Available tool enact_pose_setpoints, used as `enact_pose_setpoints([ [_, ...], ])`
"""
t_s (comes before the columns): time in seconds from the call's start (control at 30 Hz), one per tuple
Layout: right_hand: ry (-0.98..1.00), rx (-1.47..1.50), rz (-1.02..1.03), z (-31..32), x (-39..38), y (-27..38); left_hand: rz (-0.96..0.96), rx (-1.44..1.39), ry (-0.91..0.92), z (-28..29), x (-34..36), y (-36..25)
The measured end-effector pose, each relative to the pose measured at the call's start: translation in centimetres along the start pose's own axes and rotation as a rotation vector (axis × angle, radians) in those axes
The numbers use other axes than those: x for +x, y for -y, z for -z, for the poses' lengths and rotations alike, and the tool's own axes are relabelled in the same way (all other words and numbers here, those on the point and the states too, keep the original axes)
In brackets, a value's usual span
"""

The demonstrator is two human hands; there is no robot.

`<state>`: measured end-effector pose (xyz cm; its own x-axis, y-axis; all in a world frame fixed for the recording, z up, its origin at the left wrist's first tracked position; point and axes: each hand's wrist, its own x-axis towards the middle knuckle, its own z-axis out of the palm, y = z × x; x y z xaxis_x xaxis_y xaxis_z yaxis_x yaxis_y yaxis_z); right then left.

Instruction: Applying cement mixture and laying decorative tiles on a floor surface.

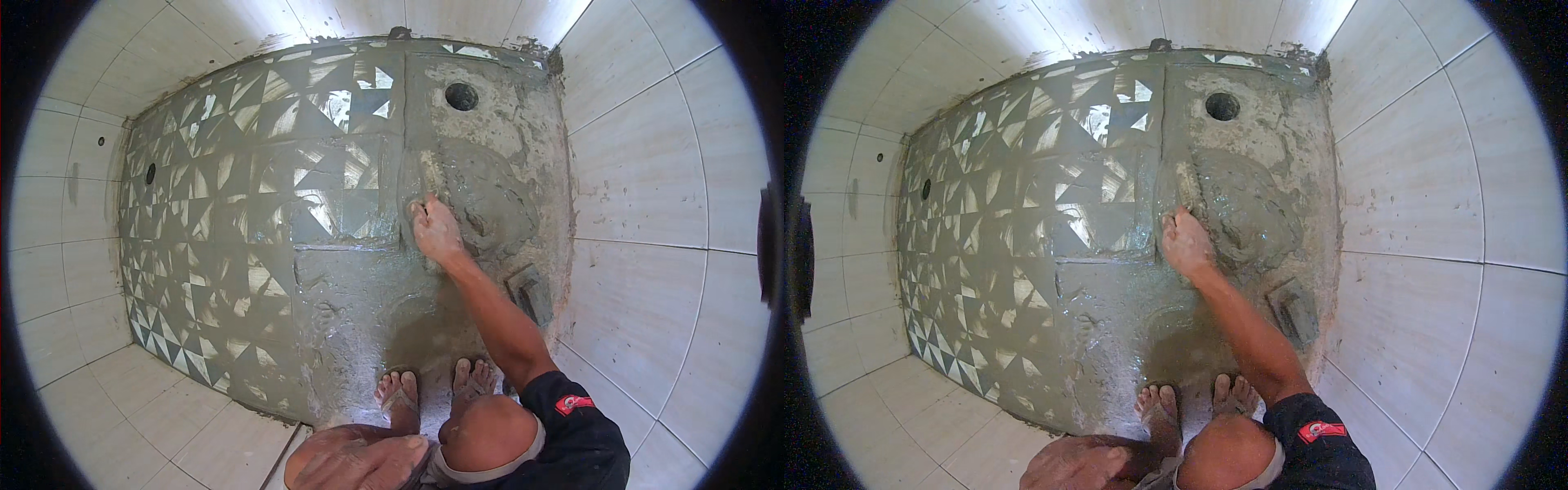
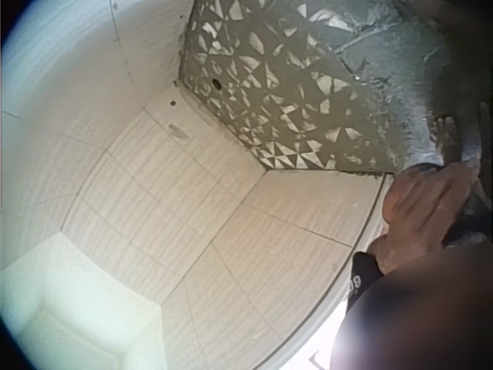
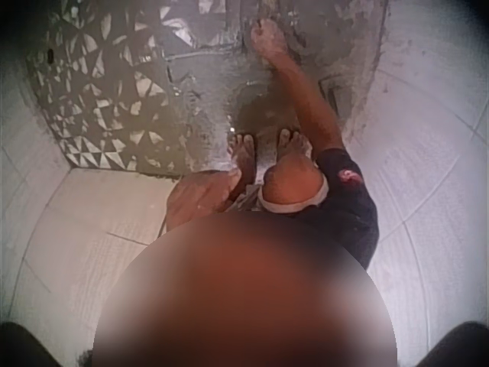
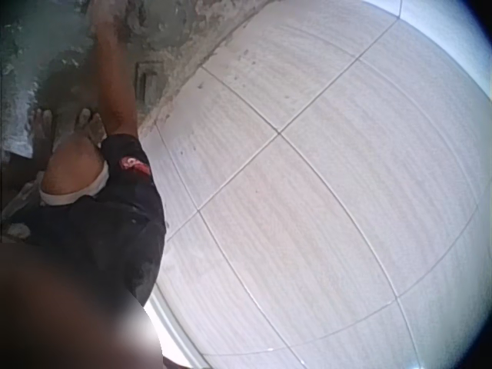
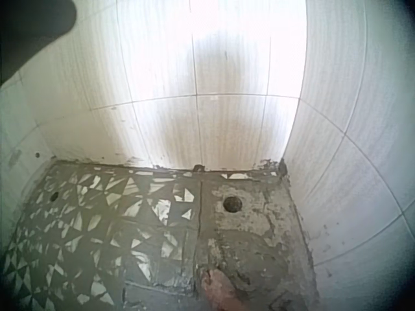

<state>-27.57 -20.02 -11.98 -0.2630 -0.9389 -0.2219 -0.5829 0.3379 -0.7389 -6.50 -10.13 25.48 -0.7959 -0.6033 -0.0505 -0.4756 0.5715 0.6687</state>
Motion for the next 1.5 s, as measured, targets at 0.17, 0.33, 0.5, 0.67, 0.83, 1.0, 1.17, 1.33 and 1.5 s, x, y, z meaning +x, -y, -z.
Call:
enact_pose_setpoints([
  [0.17,0.006,0.067,-0.022,-0.1,0.0,1.2,0.160,-0.504,-0.758,-6.9,-1.6,0.9],
  [0.33,0.041,-0.001,-0.022,0.4,0.2,1.6,0.198,-0.474,-0.666,-8.2,-1.4,0.3],
  [0.5,0.001,0.041,0.105,0.1,0.2,1.6,0.226,-0.432,-0.578,-7.3,-1.2,0.0],
  [0.67,0.099,0.050,-0.065,0.0,0.6,2.1,0.255,-0.400,-0.488,-6.3,-1.1,0.0],
  [0.83,-0.035,-0.037,0.115,-0.6,0.5,1.2,0.276,-0.366,-0.399,-5.0,-1.0,0.1],
  [1.0,-0.042,0.067,-0.044,0.0,0.3,1.8,0.300,-0.320,-0.307,-3.4,-0.9,-0.1],
  [1.17,-0.028,0.038,-0.018,0.7,1.1,-0.2,0.300,-0.294,-0.210,-1.8,-0.7,-0.6],
  [1.33,-0.051,0.055,-0.036,2.2,0.2,0.0,0.313,-0.265,-0.104,-1.2,-0.3,-0.6],
  [1.5,0.055,0.170,-0.056,1.5,0.3,3.8,0.320,-0.219,-0.054,0.1,-0.7,-1.6],
])
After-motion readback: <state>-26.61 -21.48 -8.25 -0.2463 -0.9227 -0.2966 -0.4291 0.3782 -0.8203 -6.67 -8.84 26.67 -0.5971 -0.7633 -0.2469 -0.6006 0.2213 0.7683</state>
